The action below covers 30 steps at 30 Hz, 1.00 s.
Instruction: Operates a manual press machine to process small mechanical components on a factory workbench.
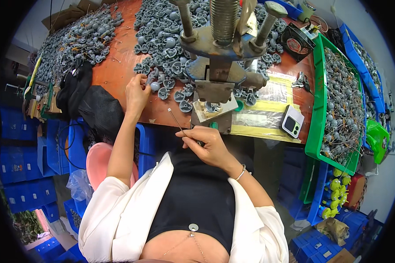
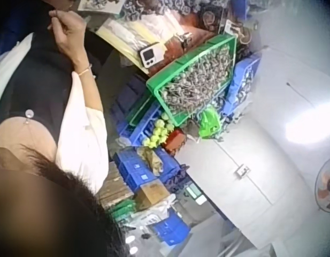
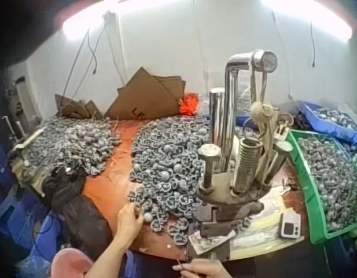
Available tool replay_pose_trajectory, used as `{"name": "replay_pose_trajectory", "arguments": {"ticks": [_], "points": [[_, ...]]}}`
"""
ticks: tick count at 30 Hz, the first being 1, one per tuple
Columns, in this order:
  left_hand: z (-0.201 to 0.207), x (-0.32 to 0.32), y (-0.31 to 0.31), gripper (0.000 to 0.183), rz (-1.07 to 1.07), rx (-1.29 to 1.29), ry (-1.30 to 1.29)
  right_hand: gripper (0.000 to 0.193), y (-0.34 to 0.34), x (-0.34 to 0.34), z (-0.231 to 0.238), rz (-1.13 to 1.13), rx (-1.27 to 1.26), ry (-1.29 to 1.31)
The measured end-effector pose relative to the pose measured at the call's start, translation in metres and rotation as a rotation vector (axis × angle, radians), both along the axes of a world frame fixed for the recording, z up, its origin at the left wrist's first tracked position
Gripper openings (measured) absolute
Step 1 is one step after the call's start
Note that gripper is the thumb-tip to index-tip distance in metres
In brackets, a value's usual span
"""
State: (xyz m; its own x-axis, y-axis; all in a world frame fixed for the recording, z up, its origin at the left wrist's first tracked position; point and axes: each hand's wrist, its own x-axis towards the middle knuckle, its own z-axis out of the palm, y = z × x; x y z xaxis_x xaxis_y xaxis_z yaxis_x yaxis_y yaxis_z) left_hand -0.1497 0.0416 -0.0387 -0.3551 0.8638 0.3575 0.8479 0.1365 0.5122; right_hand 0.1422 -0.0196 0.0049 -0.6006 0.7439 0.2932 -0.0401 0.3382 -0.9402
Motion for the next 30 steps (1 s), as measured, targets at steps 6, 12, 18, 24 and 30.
{"name": "replay_pose_trajectory", "arguments": {"ticks": [6, 12, 18, 24, 30], "points": [[0.006, 0.002, 0.007, 0.02, 0.006, -0.066, 0.001, 0.012, 0.002, 0.002, -0.003, 0.004, 0.048, -0.002], [0.041, 0.022, -0.021, 0.013, -0.169, 0.122, -0.659, 0.014, 0.002, -0.005, 0.006, -0.045, -0.268, -0.008], [0.058, 0.061, -0.065, 0.018, -0.368, -0.061, -1.515, 0.015, 0.01, -0.026, 0.006, -0.248, 0.029, -0.067], [0.053, 0.076, -0.064, 0.022, -0.398, 0.004, -1.36, 0.02, 0.013, -0.026, 0.004, -0.325, 0.15, -0.081], [0.063, 0.078, -0.066, 0.022, -0.516, -0.109, -1.261, 0.016, 0.012, -0.025, 0.003, -0.263, 0.212, -0.066]]}}
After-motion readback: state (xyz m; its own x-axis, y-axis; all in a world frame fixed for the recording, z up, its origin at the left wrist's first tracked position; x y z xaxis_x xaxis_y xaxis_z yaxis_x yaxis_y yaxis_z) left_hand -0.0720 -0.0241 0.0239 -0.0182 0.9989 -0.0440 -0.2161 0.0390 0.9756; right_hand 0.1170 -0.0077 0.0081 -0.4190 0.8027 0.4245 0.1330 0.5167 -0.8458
